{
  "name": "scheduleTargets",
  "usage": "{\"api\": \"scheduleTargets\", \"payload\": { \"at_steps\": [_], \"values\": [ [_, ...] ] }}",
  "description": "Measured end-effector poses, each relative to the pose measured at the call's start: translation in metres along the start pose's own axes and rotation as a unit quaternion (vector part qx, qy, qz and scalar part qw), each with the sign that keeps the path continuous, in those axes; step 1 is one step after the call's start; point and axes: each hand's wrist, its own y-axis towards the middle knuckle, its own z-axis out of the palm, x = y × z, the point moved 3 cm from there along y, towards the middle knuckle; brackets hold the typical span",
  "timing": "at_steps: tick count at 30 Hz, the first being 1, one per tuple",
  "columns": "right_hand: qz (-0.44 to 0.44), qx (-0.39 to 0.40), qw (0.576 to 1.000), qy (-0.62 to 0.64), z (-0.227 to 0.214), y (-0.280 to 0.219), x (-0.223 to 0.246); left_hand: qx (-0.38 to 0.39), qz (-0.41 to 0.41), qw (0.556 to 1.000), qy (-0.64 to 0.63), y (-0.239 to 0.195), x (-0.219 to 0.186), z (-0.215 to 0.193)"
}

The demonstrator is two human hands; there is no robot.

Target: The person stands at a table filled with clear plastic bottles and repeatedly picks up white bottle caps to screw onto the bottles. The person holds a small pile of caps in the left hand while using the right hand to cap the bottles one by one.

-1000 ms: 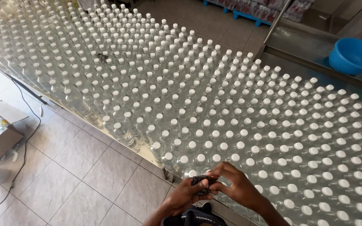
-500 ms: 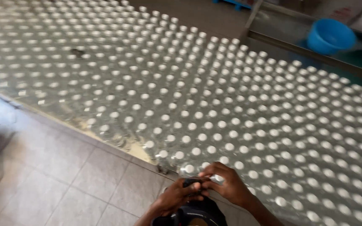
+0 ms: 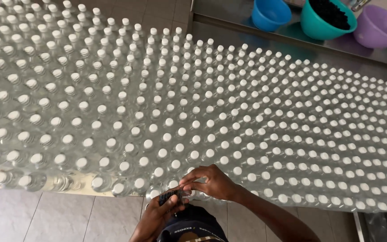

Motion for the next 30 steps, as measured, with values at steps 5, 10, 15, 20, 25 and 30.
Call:
{"api": "scheduleTargets", "payload": {
  "at_steps": [5, 10, 15, 20, 25, 30],
  "values": [
    [-0.011, 0.000, 0.998, 0.057, -0.058, 0.036, -0.048, -0.091, 0.008, 0.995, -0.027, 0.016, -0.006, 0.015],
    [0.016, -0.180, 0.980, -0.079, -0.162, 0.120, -0.163, -0.116, 0.030, 0.992, -0.049, 0.021, -0.004, 0.022],
    [0.029, -0.220, 0.972, -0.078, -0.210, 0.178, -0.246, -0.175, -0.005, 0.978, -0.109, 0.027, 0.007, 0.019],
    [0.021, -0.162, 0.980, -0.111, -0.212, 0.172, -0.251, -0.157, 0.046, 0.978, -0.131, 0.029, 0.022, 0.006],
    [0.032, -0.103, 0.985, -0.133, -0.216, 0.159, -0.243, -0.172, 0.030, 0.976, -0.134, 0.021, 0.014, 0.010],
    [-0.002, -0.089, 0.977, -0.192, -0.214, 0.163, -0.247, -0.162, 0.056, 0.978, -0.115, 0.019, 0.012, 0.013]
  ]
}}
